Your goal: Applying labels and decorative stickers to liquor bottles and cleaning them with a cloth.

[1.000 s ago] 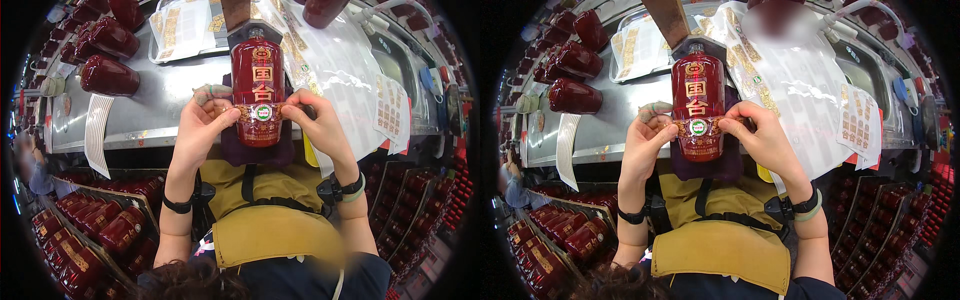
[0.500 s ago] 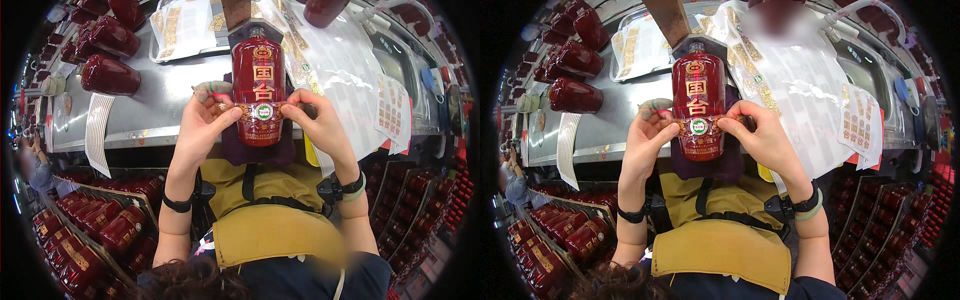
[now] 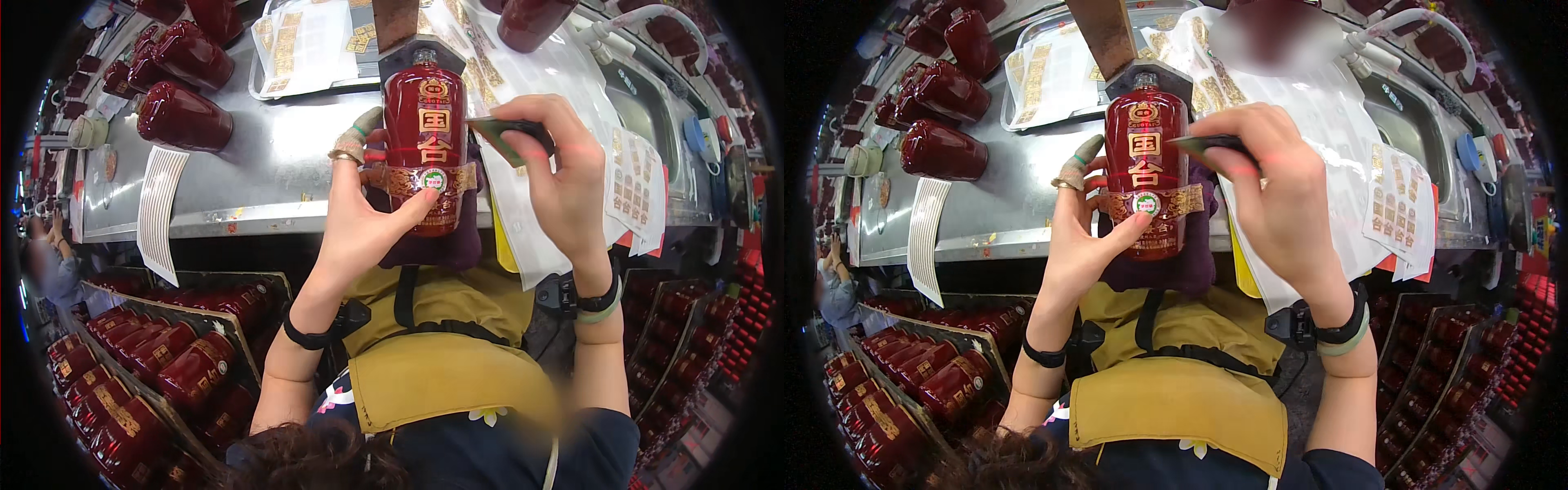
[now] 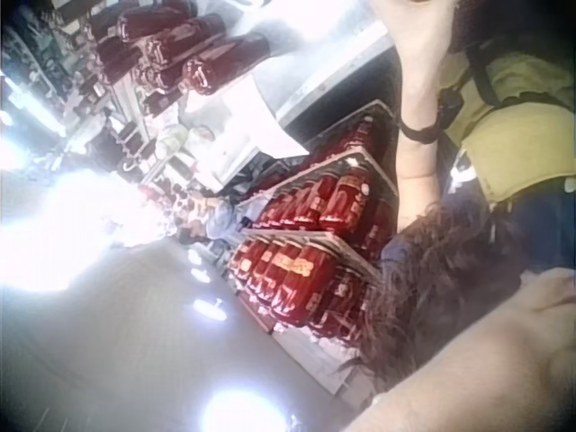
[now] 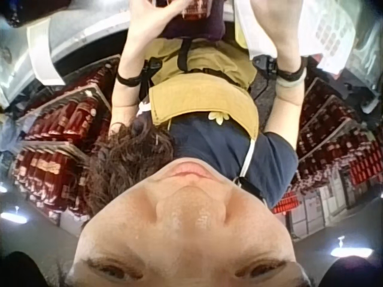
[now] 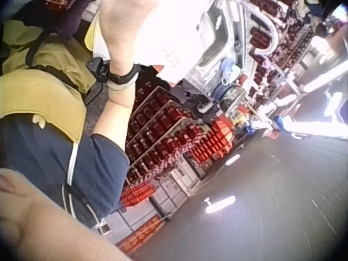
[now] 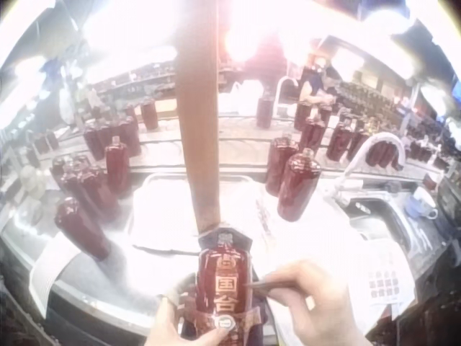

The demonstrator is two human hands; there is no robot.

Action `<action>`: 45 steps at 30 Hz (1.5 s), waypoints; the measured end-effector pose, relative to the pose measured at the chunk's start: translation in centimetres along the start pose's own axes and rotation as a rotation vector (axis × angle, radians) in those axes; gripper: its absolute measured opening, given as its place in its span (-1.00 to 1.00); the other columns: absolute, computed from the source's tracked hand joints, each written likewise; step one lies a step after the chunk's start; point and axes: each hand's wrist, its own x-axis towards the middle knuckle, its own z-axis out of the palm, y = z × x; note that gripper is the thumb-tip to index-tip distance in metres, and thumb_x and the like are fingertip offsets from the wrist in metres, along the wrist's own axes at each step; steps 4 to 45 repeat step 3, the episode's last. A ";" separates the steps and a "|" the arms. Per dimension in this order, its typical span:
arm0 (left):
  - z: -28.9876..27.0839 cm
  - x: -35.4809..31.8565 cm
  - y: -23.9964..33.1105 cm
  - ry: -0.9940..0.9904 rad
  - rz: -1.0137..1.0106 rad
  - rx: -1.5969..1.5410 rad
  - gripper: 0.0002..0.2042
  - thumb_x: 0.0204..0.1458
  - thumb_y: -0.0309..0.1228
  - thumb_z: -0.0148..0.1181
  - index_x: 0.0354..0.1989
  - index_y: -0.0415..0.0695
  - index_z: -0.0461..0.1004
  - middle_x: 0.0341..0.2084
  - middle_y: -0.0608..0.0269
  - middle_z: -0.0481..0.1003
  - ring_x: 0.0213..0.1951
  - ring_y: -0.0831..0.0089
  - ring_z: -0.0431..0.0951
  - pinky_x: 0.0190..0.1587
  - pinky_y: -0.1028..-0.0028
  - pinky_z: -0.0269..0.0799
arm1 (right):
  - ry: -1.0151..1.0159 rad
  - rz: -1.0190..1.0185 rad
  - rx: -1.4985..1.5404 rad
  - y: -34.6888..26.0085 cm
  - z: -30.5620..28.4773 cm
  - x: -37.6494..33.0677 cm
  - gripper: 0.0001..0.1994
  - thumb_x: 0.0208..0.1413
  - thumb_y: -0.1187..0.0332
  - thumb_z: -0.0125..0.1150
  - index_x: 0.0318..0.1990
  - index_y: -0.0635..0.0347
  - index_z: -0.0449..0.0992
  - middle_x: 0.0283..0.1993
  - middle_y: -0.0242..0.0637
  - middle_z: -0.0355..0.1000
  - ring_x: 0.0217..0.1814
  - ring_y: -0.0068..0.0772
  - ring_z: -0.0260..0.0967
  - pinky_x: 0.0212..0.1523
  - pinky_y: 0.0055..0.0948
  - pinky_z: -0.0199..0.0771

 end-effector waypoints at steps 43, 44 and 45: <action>0.0 0.2 -0.3 -0.002 0.028 0.047 -0.07 0.03 -0.34 0.54 0.52 -0.23 0.07 0.30 -0.04 0.27 0.21 0.27 0.44 0.24 0.26 0.46 | -0.058 -0.235 -0.074 -2.2 0.5 1.9 -0.66 0.22 0.59 0.29 0.13 0.10 0.58 -0.05 -0.18 0.63 0.06 -0.25 0.54 0.04 -0.27 0.58; 0.0 0.2 -0.3 -0.002 0.028 0.047 -0.07 0.03 -0.34 0.54 0.52 -0.23 0.07 0.30 -0.04 0.27 0.21 0.27 0.44 0.24 0.26 0.46 | -0.058 -0.235 -0.074 -2.2 0.5 1.9 -0.66 0.22 0.59 0.29 0.13 0.10 0.58 -0.05 -0.18 0.63 0.06 -0.25 0.54 0.04 -0.27 0.58; 0.0 0.2 -0.3 -0.002 0.028 0.047 -0.07 0.03 -0.34 0.54 0.52 -0.23 0.07 0.30 -0.04 0.27 0.21 0.27 0.44 0.24 0.26 0.46 | -0.058 -0.235 -0.074 -2.2 0.5 1.9 -0.66 0.22 0.59 0.29 0.13 0.10 0.58 -0.05 -0.18 0.63 0.06 -0.25 0.54 0.04 -0.27 0.58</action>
